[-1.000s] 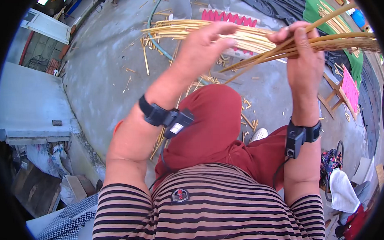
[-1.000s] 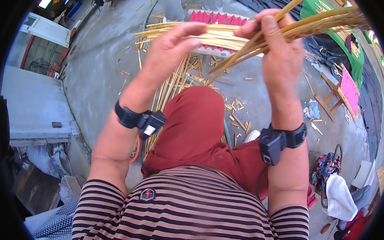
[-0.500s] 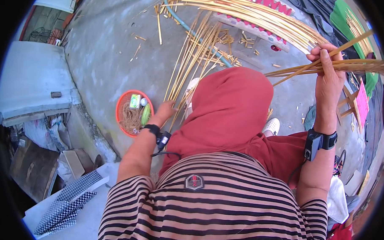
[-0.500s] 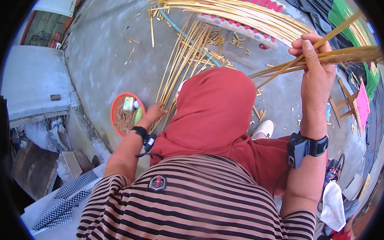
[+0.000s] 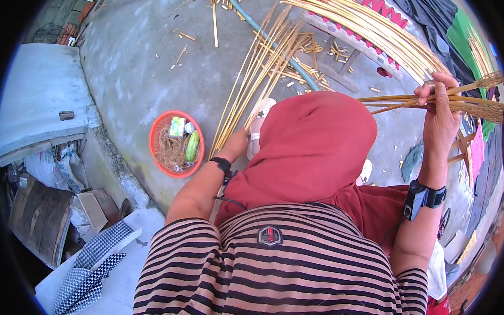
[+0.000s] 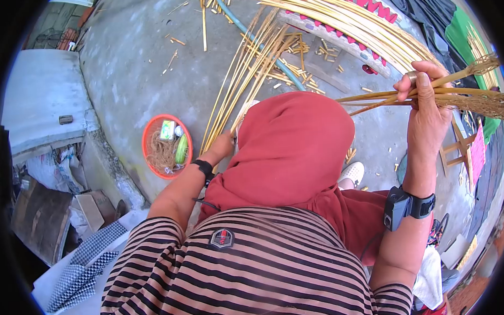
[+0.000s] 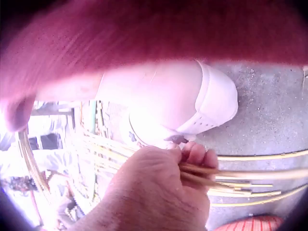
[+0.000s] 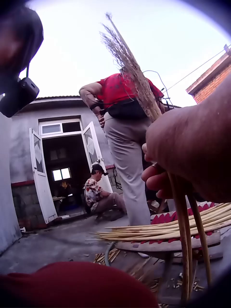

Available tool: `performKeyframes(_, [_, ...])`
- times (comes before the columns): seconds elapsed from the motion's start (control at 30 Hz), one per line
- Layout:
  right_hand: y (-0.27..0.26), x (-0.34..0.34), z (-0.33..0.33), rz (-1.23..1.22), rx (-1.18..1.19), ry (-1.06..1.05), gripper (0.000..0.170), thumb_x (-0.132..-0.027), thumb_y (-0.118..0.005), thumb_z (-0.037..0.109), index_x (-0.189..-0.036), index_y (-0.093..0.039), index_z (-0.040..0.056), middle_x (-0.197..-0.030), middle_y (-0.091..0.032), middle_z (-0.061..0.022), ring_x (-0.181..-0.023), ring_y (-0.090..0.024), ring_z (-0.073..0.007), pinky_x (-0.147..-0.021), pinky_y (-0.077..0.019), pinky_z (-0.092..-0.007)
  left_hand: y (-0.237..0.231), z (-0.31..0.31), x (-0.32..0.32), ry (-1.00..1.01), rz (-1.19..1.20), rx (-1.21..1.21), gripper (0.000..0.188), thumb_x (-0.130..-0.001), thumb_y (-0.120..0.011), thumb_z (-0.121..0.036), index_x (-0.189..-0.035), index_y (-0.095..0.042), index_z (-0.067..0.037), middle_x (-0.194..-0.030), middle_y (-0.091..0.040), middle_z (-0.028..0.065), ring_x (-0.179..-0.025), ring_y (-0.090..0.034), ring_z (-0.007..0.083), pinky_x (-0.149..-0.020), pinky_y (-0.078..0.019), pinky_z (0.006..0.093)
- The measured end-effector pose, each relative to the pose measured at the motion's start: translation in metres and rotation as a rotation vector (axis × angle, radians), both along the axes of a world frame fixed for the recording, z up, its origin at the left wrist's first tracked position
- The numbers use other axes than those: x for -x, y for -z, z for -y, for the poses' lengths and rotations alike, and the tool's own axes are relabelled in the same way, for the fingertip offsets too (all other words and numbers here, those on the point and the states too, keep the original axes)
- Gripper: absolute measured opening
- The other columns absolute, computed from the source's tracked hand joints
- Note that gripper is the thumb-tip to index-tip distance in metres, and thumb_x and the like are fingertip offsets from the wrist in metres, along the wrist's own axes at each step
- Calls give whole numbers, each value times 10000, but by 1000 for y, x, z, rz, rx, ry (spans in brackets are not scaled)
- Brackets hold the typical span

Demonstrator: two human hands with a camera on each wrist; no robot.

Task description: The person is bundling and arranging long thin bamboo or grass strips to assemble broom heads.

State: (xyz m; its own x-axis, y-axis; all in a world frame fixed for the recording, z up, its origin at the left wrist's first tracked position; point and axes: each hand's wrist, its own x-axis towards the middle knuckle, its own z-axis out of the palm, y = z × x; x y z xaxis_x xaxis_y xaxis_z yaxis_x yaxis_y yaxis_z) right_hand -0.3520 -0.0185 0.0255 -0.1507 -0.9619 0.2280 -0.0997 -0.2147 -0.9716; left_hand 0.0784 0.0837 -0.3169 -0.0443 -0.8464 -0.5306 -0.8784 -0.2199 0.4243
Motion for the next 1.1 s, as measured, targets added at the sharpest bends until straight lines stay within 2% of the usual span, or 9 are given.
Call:
performKeyframes(0.17, [1,-2,4,7,17,5,202,-967,-464,191,-1070,-533,31,-730,-570,-56,-638,-550,-105,-634,-480,-226,-24,21,-17,-135,-58,212,209,-866,-503,-176,-1003,-548,-26,-884,-620,253,-850,-591,425,-750,-470,487])
performKeyframes(0.27, [1,-6,7,-4,15,8,194,-967,-462,181,-1063,-531,26,-718,-561,-53,-621,-533,-101,-641,-474,-224,-45,38,-6,-68,-131,191,191,-850,-540,-159,-984,-581,-29,-875,-615,254,-851,-589,414,-765,-470,473])
performKeyframes(0.37, [1,-11,12,7,33,-8,185,-967,-461,167,-1056,-530,21,-705,-553,-52,-606,-519,-97,-618,-462,-221,-21,54,-9,-53,-204,153,239,-810,-605,-154,-1039,-613,-84,-949,-604,243,-957,-569,386,-800,-466,413])
performKeyframes(0.57, [1,-14,12,-39,39,32,183,-967,-459,159,-1049,-522,8,-682,-538,-47,-594,-510,-98,-574,-435,-218,-31,70,10,-251,486,433,540,-800,-625,-314,-1254,-455,-75,-1191,-521,197,-1145,-457,376,-953,-386,443])
performKeyframes(0.67, [1,-14,11,-19,54,43,187,-967,-460,162,-1053,-514,4,-672,-527,-44,-585,-499,-97,-572,-432,-218,-18,86,8,-476,317,42,661,-770,-657,-286,-1326,-357,-91,-1293,-445,160,-1232,-378,343,-991,-310,522])
performKeyframes(0.77, [-1,-14,12,-12,53,67,190,-966,-465,163,-1058,-509,4,-667,-521,-45,-574,-485,-99,-570,-429,-219,-25,94,18,-528,262,-72,719,-758,-657,-366,-1333,-342,-71,-1313,-431,166,-1243,-365,341,-1004,-304,514])
performKeyframes(0.87, [0,-14,14,-4,52,72,187,-965,-465,159,-1059,-506,3,-666,-517,-45,-569,-479,-100,-572,-430,-222,-46,104,41,-585,201,-60,732,-757,-646,-408,-1328,-336,-71,-1318,-423,168,-1252,-350,343,-996,-305,530])
performKeyframes(0.97, [1,-14,17,19,64,57,181,-963,-467,150,-1057,-503,-1,-666,-507,-44,-563,-471,-99,-576,-434,-228,-43,116,59,-519,339,75,721,-738,-668,-426,-1286,-372,-62,-1298,-436,162,-1239,-361,344,-984,-308,545])
performKeyframes(1.1, [4,-16,23,40,75,81,172,-955,-478,131,-1050,-496,-11,-662,-484,-35,-544,-454,-95,-584,-447,-248,-36,139,64,-520,330,163,603,-782,-656,-361,-1253,-403,-82,-1217,-466,154,-1174,-401,342,-927,-342,537])
